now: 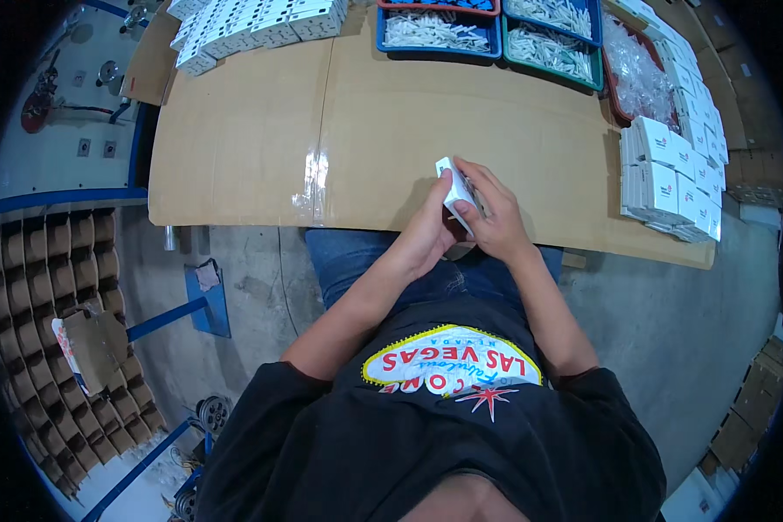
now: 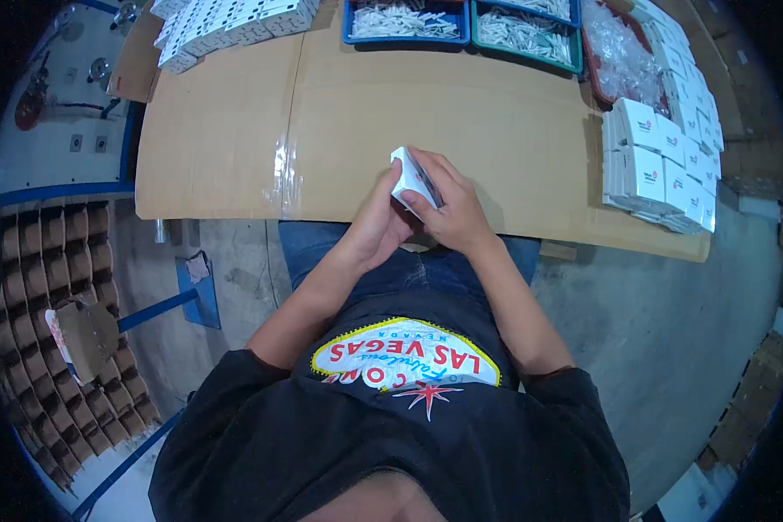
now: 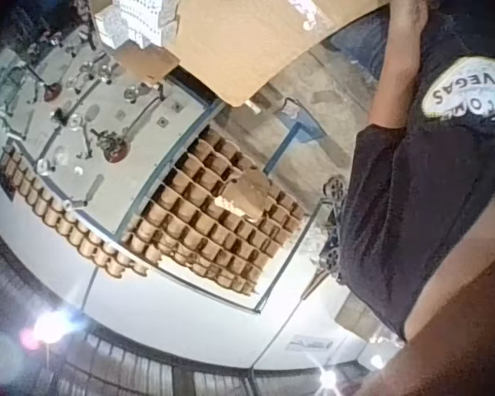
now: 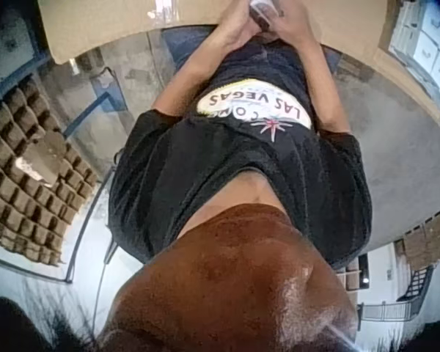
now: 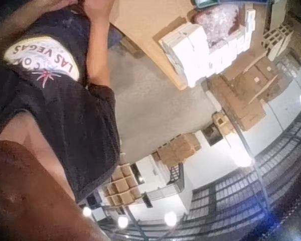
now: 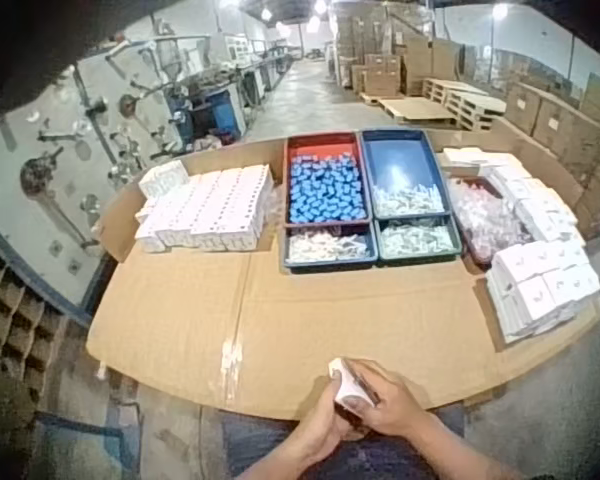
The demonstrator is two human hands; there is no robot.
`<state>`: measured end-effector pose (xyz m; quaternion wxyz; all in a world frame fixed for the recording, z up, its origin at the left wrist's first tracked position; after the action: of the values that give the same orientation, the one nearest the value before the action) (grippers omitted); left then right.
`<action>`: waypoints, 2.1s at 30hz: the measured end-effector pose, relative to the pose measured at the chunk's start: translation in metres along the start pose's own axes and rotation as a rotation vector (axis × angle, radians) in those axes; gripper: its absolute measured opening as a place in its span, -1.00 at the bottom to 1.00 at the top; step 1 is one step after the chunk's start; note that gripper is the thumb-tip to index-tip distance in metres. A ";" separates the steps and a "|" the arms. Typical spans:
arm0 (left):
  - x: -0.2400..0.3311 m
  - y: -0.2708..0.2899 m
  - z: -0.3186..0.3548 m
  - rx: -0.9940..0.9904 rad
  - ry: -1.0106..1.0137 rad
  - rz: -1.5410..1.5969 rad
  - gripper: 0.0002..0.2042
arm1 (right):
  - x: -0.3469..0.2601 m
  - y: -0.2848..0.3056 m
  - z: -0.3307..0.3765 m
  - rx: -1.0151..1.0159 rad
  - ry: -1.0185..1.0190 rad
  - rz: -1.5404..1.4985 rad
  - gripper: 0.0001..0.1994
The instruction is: The person assembles a small white electronic device by hand. They open a white box, remove a circuit board, place it into a clear plastic bag, and then insert the bagged board into the white casing. The person then closes the casing and places the finished unit on the table.
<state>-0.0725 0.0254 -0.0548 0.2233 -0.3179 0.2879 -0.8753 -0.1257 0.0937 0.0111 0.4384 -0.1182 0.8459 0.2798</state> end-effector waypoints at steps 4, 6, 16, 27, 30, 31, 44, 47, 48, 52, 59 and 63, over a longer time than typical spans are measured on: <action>0.003 -0.001 0.002 0.018 -0.056 0.008 -0.44 | 0.015 0.001 0.010 0.062 -0.021 -0.023 -0.54; 0.004 -0.001 0.001 0.009 -0.077 0.006 -0.45 | 0.015 0.000 0.010 0.061 -0.033 -0.028 -0.54; 0.004 0.018 -0.007 0.095 -0.151 -0.037 -0.50 | 0.010 -0.005 0.004 0.047 -0.051 -0.127 -0.51; 0.044 0.029 0.012 0.355 -0.631 -0.457 -0.25 | 0.027 -0.020 0.015 0.008 -0.350 -0.437 -0.44; 0.046 0.027 0.013 0.346 -0.662 -0.489 -0.25 | 0.023 -0.020 0.011 -0.029 -0.303 -0.401 -0.45; 0.046 0.027 0.014 0.353 -0.689 -0.503 -0.25 | 0.020 -0.020 0.008 -0.039 -0.260 -0.393 -0.46; 0.056 -0.010 0.031 0.392 -0.858 -1.013 -0.15 | -0.005 0.020 0.002 -0.137 -0.374 -0.392 -0.27; 0.058 -0.013 0.024 0.278 -0.788 -0.987 -0.09 | -0.005 0.023 0.006 -0.150 -0.329 -0.288 -0.28; 0.058 -0.013 0.020 0.228 -0.754 -0.959 -0.07 | -0.005 0.025 0.007 -0.142 -0.314 -0.252 -0.30; 0.055 -0.002 0.013 0.167 -0.630 -0.753 0.01 | 0.001 0.025 0.013 -0.145 -0.328 -0.160 -0.37; 0.054 0.009 0.014 0.202 -0.645 -0.829 0.06 | -0.008 0.020 0.006 -0.116 -0.178 -0.012 -0.40; 0.051 0.013 0.015 0.217 -0.641 -0.772 0.05 | -0.008 0.017 0.007 -0.141 -0.208 0.057 -0.42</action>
<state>-0.0950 -0.0185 -0.0315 -0.0073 -0.6285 -0.0261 -0.7773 -0.1244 0.1112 0.0205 0.5063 -0.0948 0.7771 0.3616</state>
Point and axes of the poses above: each hand's wrist, its own z-axis away from the middle knuckle, its own y-axis out of the back of the hand, x = y × z, the point moved 10 cm from there along -z, towards the middle knuckle, and after that the axes turned 12 degrees about y, right-handed, at the moved point
